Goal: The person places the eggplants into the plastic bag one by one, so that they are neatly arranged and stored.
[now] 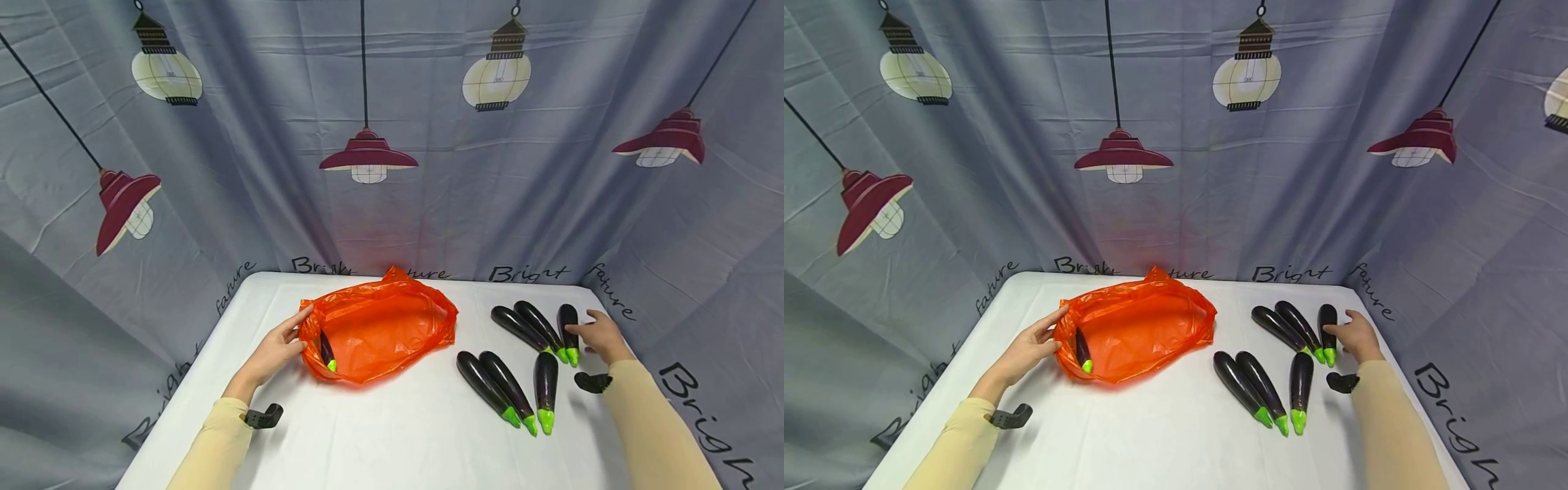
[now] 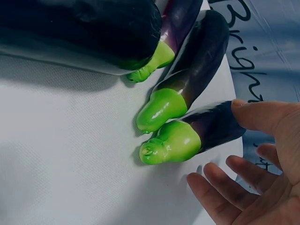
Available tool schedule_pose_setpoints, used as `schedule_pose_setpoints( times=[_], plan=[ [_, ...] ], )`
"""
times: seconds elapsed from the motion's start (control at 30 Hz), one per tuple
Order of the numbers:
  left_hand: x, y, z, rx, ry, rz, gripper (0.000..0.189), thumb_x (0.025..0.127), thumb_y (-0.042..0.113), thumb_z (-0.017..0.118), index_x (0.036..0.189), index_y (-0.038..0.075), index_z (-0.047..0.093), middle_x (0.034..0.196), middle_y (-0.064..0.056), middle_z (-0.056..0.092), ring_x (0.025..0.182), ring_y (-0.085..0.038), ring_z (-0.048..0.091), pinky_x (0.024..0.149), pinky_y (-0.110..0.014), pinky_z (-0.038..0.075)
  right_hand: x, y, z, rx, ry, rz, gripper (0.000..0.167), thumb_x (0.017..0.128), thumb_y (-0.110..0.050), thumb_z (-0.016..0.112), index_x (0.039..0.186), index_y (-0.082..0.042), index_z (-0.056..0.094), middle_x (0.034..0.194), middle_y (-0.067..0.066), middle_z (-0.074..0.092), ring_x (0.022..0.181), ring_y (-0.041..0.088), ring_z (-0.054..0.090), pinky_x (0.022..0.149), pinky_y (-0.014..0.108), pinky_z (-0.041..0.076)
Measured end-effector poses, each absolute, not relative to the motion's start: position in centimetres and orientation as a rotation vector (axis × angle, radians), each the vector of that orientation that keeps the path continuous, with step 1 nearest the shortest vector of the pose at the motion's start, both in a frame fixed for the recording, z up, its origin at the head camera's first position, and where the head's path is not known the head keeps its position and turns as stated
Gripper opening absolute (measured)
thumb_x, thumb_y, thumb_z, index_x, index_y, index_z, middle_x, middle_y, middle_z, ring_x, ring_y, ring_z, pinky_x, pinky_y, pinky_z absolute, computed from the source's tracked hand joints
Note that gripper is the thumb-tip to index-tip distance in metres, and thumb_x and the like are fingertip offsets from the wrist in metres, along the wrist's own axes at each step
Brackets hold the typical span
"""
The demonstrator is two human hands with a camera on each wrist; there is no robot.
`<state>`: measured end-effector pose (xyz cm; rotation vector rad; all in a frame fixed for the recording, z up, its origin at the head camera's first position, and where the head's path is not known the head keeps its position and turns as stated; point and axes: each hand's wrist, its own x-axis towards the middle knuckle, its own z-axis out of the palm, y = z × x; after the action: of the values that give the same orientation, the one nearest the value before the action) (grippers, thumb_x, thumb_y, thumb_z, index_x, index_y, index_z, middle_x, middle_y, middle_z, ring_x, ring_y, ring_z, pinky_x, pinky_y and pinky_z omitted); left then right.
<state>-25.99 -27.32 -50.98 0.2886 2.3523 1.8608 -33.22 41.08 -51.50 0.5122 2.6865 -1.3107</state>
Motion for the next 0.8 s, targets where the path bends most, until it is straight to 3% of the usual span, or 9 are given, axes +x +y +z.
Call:
schedule_pose_setpoints(
  times=[0.2, 0.8],
  plan=[
    [-26.09, -27.44, -51.11, 0.324, 2.324, 1.881, 0.08, 0.092, -0.009, 0.057, 0.161, 0.025, 0.036, 0.168, -0.01, 0.023, 0.147, -0.037, 0.033, 0.096, -0.022, 0.049, -33.38, 41.35, -51.66, 0.541, 2.661, -1.346, 0.092, 0.095, -0.017, 0.065, 0.156, 0.015, 0.004, 0.147, 0.048, 0.027, 0.132, 0.061, 0.039, 0.099, 0.062, 0.048],
    [-25.87, -27.67, -50.91, 0.309, 2.355, 1.845, 0.08, 0.091, -0.008, 0.058, 0.161, 0.024, 0.036, 0.168, -0.01, 0.023, 0.148, -0.039, 0.033, 0.102, -0.023, 0.044, -33.82, 41.42, -52.03, 0.575, 2.548, -1.404, 0.091, 0.096, -0.018, 0.066, 0.156, 0.014, 0.006, 0.156, 0.044, 0.014, 0.133, 0.058, 0.04, 0.103, 0.062, 0.046]
  ],
)
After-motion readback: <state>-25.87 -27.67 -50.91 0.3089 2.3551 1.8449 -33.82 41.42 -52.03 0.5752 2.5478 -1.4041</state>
